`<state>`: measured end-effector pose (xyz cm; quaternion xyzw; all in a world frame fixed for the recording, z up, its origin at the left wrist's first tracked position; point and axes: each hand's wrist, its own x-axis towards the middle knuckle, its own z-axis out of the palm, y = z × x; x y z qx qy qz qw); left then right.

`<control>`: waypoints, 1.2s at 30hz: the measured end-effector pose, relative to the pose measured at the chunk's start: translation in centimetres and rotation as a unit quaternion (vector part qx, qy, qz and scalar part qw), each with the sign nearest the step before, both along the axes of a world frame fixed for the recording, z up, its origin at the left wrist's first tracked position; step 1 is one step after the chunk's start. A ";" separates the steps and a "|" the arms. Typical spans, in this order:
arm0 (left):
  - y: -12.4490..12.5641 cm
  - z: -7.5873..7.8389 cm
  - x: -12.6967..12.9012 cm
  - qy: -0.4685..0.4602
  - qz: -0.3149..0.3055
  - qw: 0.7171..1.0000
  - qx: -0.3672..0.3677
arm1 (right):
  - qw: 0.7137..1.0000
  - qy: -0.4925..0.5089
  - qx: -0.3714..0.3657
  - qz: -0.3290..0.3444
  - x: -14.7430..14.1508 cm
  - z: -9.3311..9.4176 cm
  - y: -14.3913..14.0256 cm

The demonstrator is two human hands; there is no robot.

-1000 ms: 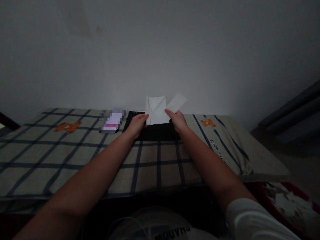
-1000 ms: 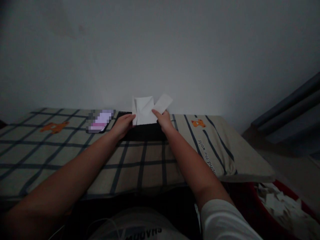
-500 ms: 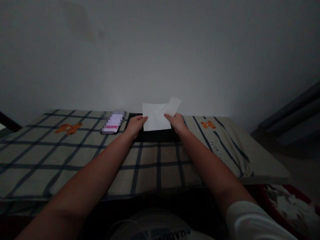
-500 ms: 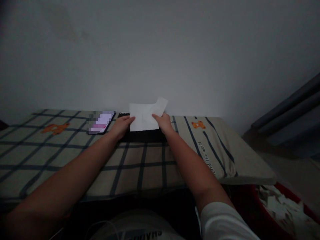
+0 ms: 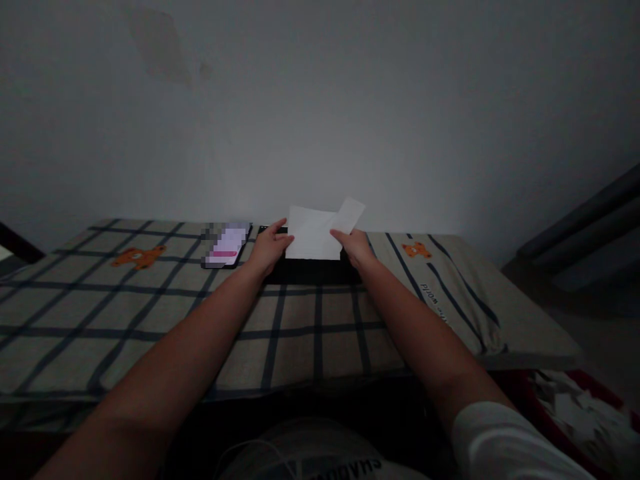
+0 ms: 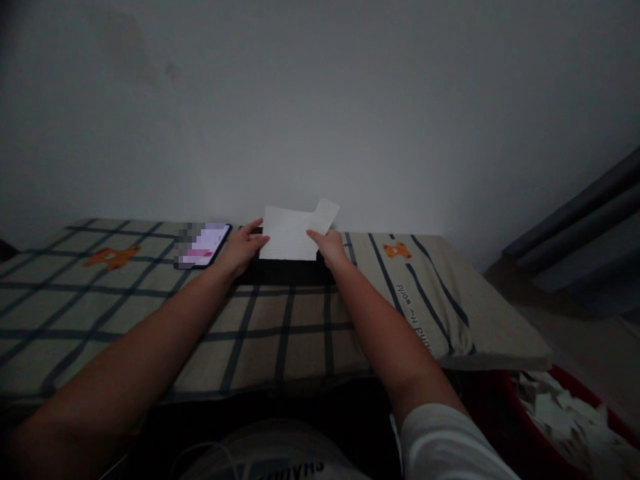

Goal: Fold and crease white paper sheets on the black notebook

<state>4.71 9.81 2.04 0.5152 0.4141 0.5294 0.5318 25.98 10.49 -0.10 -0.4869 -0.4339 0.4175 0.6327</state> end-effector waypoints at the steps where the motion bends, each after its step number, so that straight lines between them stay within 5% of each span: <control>1: -0.1 0.1 0.0 0.006 -0.001 1.000 -0.002 | 1.000 -0.001 0.001 -0.005 0.1 0.1 0.0; 8: -0.2 0.3 -0.8 0.195 0.094 0.973 0.077 | 0.996 -0.051 0.021 -0.066 0.5 0.5 0.1; 14: 0.8 -1.0 -1.5 0.315 0.077 0.932 0.160 | 0.997 -0.059 0.047 -0.003 -0.1 0.7 -0.3; 18: 0.9 -1.1 -1.5 0.364 0.121 0.898 0.215 | 0.995 -0.075 0.046 0.054 -0.8 1.0 -1.0; 21: 0.4 -0.3 -0.9 0.321 0.106 0.908 0.249 | 0.990 -0.077 0.042 0.115 -1.3 1.1 -1.4; 25: -0.5 0.3 0.2 0.208 0.009 0.960 0.189 | 0.974 -0.112 0.039 0.191 -2.1 0.9 -1.8; 28: -0.9 0.2 0.6 0.163 -0.001 0.976 0.143 | 0.965 -0.119 0.026 0.232 -2.5 0.7 -2.0; 32: -0.9 0.2 0.5 0.118 0.015 0.987 0.106 | 0.963 -0.143 0.022 0.228 -2.7 0.9 -2.1; 36: -0.2 0.2 0.3 0.009 0.033 0.998 0.048 | 0.971 -0.168 0.066 0.154 -2.3 1.0 -1.8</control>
